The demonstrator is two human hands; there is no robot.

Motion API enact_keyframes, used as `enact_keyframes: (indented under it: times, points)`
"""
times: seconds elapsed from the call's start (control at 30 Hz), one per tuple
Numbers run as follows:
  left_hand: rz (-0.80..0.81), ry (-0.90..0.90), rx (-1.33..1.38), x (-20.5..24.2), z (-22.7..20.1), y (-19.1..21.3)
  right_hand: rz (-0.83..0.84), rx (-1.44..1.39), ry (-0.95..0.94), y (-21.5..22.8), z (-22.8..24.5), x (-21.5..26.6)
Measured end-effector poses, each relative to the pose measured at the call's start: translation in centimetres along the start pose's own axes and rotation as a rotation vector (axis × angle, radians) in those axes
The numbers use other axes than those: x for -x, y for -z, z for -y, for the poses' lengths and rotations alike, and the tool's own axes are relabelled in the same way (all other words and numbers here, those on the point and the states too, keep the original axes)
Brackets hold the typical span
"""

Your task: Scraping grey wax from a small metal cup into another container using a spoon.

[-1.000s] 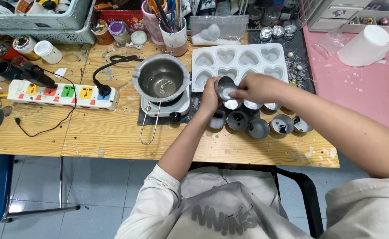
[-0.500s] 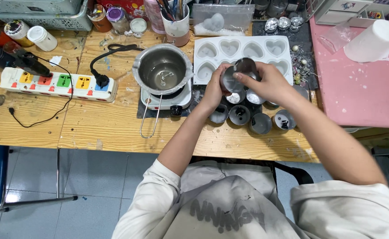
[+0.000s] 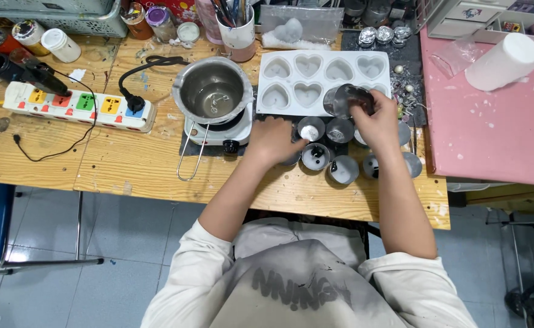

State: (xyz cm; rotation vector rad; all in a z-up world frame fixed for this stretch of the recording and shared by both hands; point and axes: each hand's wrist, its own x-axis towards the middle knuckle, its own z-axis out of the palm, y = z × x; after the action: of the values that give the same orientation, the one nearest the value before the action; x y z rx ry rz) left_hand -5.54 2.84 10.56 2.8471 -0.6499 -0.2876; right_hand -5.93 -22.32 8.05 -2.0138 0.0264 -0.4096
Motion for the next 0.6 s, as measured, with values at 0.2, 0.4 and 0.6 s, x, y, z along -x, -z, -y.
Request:
enact_keyframes:
  times: [0.2,0.4,0.6]
  points:
    - [0.117,0.067,-0.091,-2.2,-1.3,-2.3,0.068,-0.105,-0.010,0.3,-1.3,0.7]
    - [0.132,0.076,-0.103,-2.2,-1.9,-2.0,0.094,-0.121,-0.031,0.8,-1.2,1.0]
    - [0.011,0.079,-0.108,-2.7,-1.6,-3.1,0.088,-0.129,-0.057,1.3,0.5,1.3]
